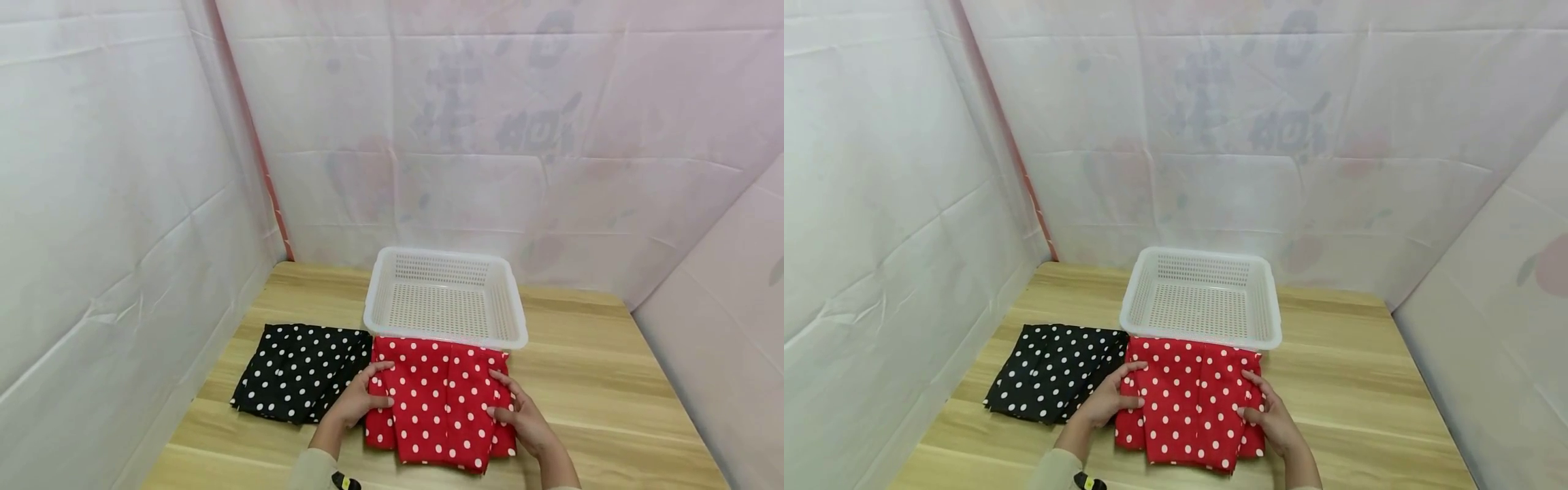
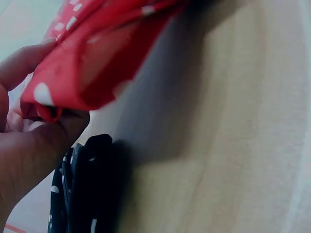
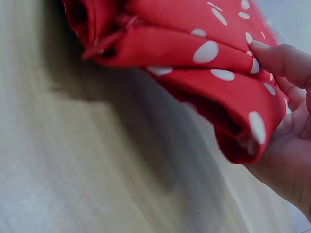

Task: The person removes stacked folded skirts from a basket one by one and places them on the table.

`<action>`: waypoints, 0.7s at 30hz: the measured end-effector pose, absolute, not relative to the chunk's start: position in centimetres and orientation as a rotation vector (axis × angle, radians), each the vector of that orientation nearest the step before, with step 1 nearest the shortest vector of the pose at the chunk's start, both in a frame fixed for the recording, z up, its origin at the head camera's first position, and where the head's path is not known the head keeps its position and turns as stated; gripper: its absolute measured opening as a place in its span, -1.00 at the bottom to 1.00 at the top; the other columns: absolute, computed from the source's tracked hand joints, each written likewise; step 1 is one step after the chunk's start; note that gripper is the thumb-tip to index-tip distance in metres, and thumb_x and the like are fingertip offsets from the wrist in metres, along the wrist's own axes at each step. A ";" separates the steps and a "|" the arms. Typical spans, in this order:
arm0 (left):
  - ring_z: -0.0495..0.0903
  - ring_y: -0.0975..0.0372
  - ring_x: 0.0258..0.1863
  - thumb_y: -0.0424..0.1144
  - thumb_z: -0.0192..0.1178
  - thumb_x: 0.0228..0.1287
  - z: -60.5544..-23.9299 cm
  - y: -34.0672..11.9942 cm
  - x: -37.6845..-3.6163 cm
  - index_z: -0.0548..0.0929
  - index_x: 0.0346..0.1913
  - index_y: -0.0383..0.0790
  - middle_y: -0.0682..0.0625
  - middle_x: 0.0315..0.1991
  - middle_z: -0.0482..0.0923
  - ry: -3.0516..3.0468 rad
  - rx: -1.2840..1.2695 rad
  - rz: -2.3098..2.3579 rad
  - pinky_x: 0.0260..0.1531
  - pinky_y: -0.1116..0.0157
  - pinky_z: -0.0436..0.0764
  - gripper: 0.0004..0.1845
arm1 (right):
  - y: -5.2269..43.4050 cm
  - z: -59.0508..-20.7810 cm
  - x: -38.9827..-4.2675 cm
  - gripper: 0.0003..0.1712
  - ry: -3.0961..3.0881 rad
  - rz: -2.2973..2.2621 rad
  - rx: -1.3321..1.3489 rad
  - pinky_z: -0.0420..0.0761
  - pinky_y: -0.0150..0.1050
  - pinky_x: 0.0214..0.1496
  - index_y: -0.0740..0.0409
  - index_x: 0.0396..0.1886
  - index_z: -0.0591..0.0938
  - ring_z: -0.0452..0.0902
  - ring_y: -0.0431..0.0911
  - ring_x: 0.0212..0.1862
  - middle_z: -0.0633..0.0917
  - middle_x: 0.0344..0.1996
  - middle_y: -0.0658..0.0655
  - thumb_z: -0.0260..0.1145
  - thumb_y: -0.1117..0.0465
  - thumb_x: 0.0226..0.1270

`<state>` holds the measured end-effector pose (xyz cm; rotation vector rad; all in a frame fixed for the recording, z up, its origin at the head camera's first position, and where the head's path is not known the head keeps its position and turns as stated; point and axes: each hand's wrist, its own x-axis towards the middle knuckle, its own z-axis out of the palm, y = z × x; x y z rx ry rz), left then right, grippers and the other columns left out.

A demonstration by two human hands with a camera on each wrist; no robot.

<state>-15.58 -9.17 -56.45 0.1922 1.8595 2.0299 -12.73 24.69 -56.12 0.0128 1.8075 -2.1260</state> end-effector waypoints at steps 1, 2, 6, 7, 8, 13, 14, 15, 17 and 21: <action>0.46 0.03 -0.01 -0.57 0.28 -0.01 -56.5 -9.1 -15.5 0.39 0.26 -0.07 -0.18 0.12 0.33 1.886 0.190 2.006 -0.13 0.13 0.56 -0.28 | 24.7 -56.3 -12.8 -0.15 1.801 -2.116 0.004 0.54 0.06 -0.09 0.06 0.42 0.06 0.52 0.09 -0.06 0.34 0.10 0.31 0.20 0.49 0.20; 0.44 0.03 0.00 -0.58 0.28 -0.03 -56.5 -9.0 -15.5 0.39 0.26 -0.07 -0.18 0.13 0.31 1.906 0.188 1.989 -0.12 0.13 0.55 -0.27 | 24.7 -56.4 -12.8 -0.14 1.800 -2.105 -0.003 0.54 0.08 -0.10 0.07 0.43 0.04 0.53 0.10 -0.06 0.33 0.11 0.33 0.20 0.49 0.20; 0.42 0.02 0.00 -0.58 0.28 -0.05 -56.6 -8.7 -15.5 0.40 0.27 -0.05 -0.17 0.13 0.31 1.998 0.149 1.934 -0.13 0.13 0.55 -0.25 | 24.5 -56.6 -13.2 -0.13 1.828 -2.077 -0.029 0.55 0.10 -0.13 0.09 0.45 0.03 0.54 0.13 -0.07 0.30 0.15 0.37 0.21 0.46 0.20; 0.42 0.02 0.00 -0.58 0.28 -0.05 -56.6 -8.6 -15.7 0.40 0.26 -0.04 -0.17 0.13 0.31 2.016 0.134 1.926 -0.14 0.13 0.55 -0.25 | 24.5 -56.5 -13.5 -0.12 1.839 -2.072 -0.029 0.55 0.09 -0.13 0.09 0.45 0.04 0.54 0.13 -0.07 0.30 0.14 0.39 0.21 0.46 0.19; 0.42 0.02 -0.01 -0.57 0.28 -0.04 -56.6 -8.5 -15.9 0.40 0.26 -0.04 -0.17 0.13 0.30 2.030 0.123 1.924 -0.15 0.13 0.55 -0.26 | 24.4 -56.5 -13.7 -0.12 1.851 -2.066 -0.025 0.55 0.08 -0.13 0.09 0.45 0.04 0.54 0.14 -0.08 0.33 0.13 0.41 0.21 0.46 0.19; 0.46 0.01 -0.07 -0.58 0.27 -0.05 -56.7 -8.1 -16.9 0.43 0.22 -0.12 -0.20 0.08 0.34 2.091 0.059 1.923 -0.23 0.13 0.59 -0.31 | 24.2 -56.6 -14.8 -0.14 1.921 -2.025 0.029 0.58 0.03 -0.14 0.12 0.44 0.07 0.55 0.12 -0.13 0.33 0.12 0.45 0.22 0.44 0.18; 0.46 0.01 -0.08 -0.59 0.27 -0.06 -56.8 -8.0 -17.1 0.43 0.21 -0.14 -0.21 0.07 0.35 2.107 0.045 1.920 -0.23 0.13 0.59 -0.31 | 24.2 -56.7 -14.9 -0.15 1.936 -2.018 0.049 0.58 0.02 -0.15 0.13 0.43 0.09 0.55 0.11 -0.14 0.31 0.14 0.44 0.22 0.44 0.17; 0.47 0.01 -0.08 -0.59 0.27 -0.07 -56.9 -8.0 -17.2 0.44 0.21 -0.15 -0.21 0.07 0.35 2.118 0.023 1.914 -0.23 0.12 0.59 -0.31 | 24.1 -56.8 -15.1 -0.15 1.950 -2.010 0.075 0.59 0.00 -0.16 0.13 0.42 0.11 0.55 0.10 -0.14 0.29 0.15 0.44 0.23 0.44 0.16; 0.46 0.00 -0.08 -0.61 0.27 -0.08 -57.1 -8.0 -17.3 0.44 0.22 -0.17 -0.22 0.07 0.35 2.156 -0.012 1.888 -0.23 0.13 0.59 -0.30 | 23.9 -57.1 -15.4 -0.16 1.971 -1.994 0.118 0.59 -0.03 -0.17 0.14 0.41 0.14 0.52 0.09 -0.14 0.24 0.18 0.43 0.23 0.46 0.13; 0.42 -0.02 -0.06 -0.62 0.28 -0.10 -57.4 -7.8 -17.5 0.46 0.22 -0.21 -0.23 0.08 0.35 2.244 -0.064 1.830 -0.21 0.14 0.57 -0.30 | 23.6 -57.6 -15.9 -0.17 2.019 -1.961 0.185 0.59 -0.10 -0.20 0.15 0.37 0.21 0.47 0.07 -0.14 0.21 0.19 0.40 0.25 0.48 0.06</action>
